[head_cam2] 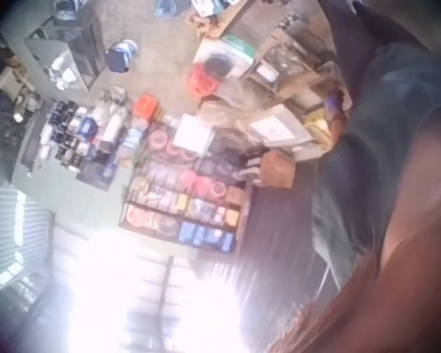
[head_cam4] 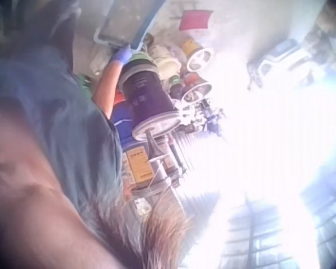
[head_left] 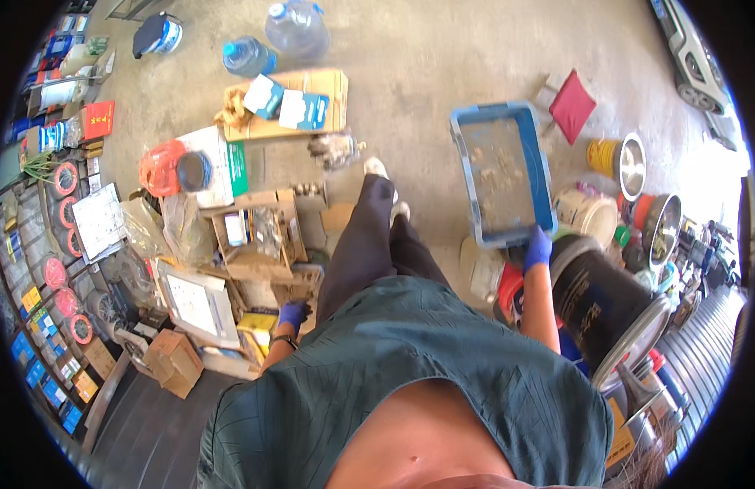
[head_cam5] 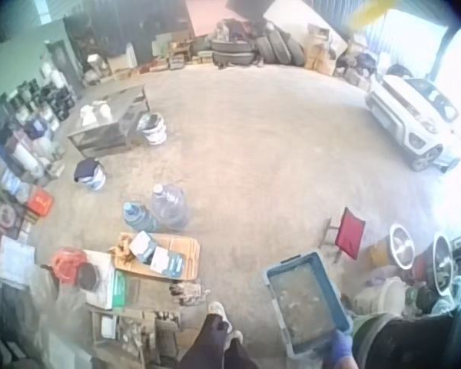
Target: The person sorts small metal parts and hardware from cardboard boxes and plastic bins into a blue plastic container. They move items between containers, open and close lids, and carry the blue bin across the floor to a different area.
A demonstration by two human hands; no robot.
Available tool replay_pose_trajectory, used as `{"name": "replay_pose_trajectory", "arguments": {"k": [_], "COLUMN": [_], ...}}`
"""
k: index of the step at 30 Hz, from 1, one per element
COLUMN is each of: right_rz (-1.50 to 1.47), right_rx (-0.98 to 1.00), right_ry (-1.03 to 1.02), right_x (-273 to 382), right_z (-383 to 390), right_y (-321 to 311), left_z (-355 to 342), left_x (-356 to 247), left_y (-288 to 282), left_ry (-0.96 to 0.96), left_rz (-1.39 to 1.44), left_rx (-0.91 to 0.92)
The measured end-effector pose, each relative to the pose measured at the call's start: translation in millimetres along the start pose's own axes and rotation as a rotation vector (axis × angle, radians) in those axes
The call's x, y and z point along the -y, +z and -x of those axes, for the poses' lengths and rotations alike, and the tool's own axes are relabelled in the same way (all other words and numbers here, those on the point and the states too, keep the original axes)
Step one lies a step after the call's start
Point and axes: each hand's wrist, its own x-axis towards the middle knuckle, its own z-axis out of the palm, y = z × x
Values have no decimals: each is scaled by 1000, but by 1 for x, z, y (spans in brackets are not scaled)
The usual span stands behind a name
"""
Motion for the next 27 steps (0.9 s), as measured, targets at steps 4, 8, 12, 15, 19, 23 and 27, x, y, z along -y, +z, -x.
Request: {"name": "replay_pose_trajectory", "arguments": {"k": [4,8,12,15,19,23,27], "right_rz": [13,67,122,392,-202,1139,1739], "right_rx": [-93,-250,-307,-322,-463,-216,-132], "right_ry": [-89,49,-41,-20,274,-119,-411], "right_x": [14,51,68,84,147,248,384], "right_z": [-34,-46,-93,-98,-166,-234,-304], "right_y": [-5,-32,-87,-60,-60,-3,41], "left_z": [-59,-113,-187,-213,-276,-309,-340], "left_x": [20,-25,-56,-35,-120,-157,-242], "left_y": [-31,-114,-185,-238,-311,-364,-419], "left_ry": [-276,-700,-608,-653,-510,-587,-687], "left_rz": [675,1443,1469,1433,1566,1443,1421], "left_rx": [107,13,-92,-258,-378,-380,-205]}}
